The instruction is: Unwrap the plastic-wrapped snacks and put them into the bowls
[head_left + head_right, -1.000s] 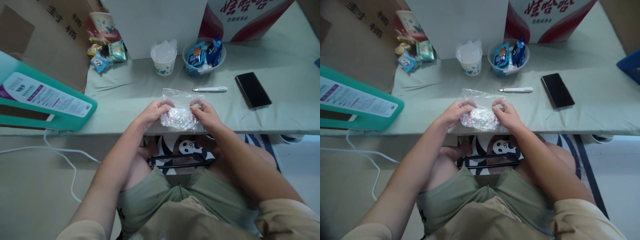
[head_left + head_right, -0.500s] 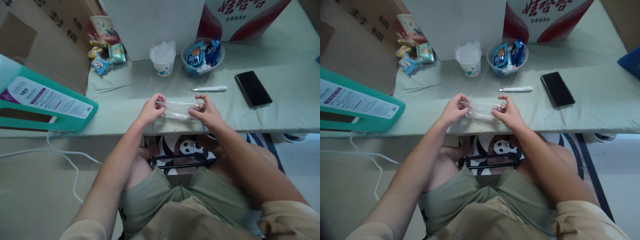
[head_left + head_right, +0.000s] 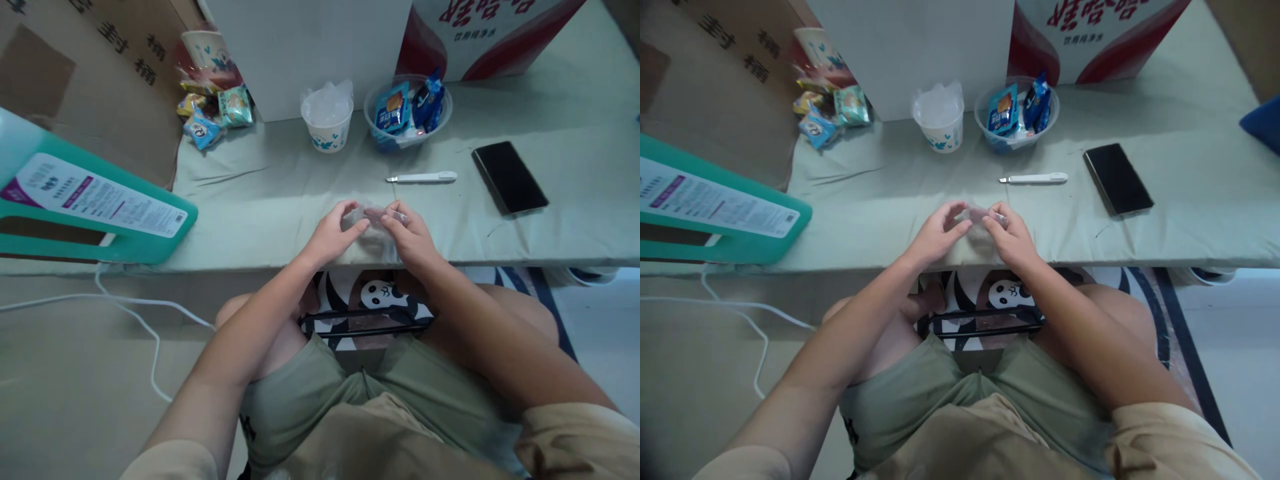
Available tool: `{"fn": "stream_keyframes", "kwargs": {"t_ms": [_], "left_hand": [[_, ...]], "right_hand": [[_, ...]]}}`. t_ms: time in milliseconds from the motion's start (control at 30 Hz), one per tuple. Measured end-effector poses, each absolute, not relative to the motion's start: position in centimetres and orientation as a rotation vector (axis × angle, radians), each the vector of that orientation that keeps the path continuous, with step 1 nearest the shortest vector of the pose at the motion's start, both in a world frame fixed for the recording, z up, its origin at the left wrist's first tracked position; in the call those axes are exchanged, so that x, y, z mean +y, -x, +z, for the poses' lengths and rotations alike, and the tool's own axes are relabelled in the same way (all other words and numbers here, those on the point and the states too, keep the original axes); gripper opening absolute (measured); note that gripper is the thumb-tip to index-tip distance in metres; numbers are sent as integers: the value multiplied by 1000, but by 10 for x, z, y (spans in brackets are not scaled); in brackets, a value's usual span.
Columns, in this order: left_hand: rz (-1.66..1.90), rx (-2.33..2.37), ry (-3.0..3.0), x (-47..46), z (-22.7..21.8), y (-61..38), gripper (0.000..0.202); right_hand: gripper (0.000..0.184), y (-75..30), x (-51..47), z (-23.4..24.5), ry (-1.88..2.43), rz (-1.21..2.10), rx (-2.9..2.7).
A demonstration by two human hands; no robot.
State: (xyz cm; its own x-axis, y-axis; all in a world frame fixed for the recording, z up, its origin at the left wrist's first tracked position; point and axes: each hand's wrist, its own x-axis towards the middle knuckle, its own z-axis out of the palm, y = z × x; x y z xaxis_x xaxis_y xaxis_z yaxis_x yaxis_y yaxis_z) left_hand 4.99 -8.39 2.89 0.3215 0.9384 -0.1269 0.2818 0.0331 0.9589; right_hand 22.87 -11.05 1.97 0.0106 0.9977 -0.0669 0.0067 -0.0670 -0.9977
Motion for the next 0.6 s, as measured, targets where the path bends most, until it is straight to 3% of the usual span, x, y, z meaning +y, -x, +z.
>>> {"fn": "stream_keyframes", "kwargs": {"t_ms": [100, 233, 400, 600], "left_hand": [[710, 937, -1366, -84, 30, -54, 51], [761, 934, -1303, -79, 32, -55, 36], [1047, 1251, -1316, -60, 27, -31, 21], [925, 1352, -1659, -36, 45, -3, 27]], "right_hand": [[45, -222, -114, 27, 1080, 1491, -1014], [42, -222, -111, 32, 996, 1649, -912], [31, -237, -100, 19, 1318, 1260, -1029], [18, -228, -78, 18, 1355, 1020, -1440]]}}
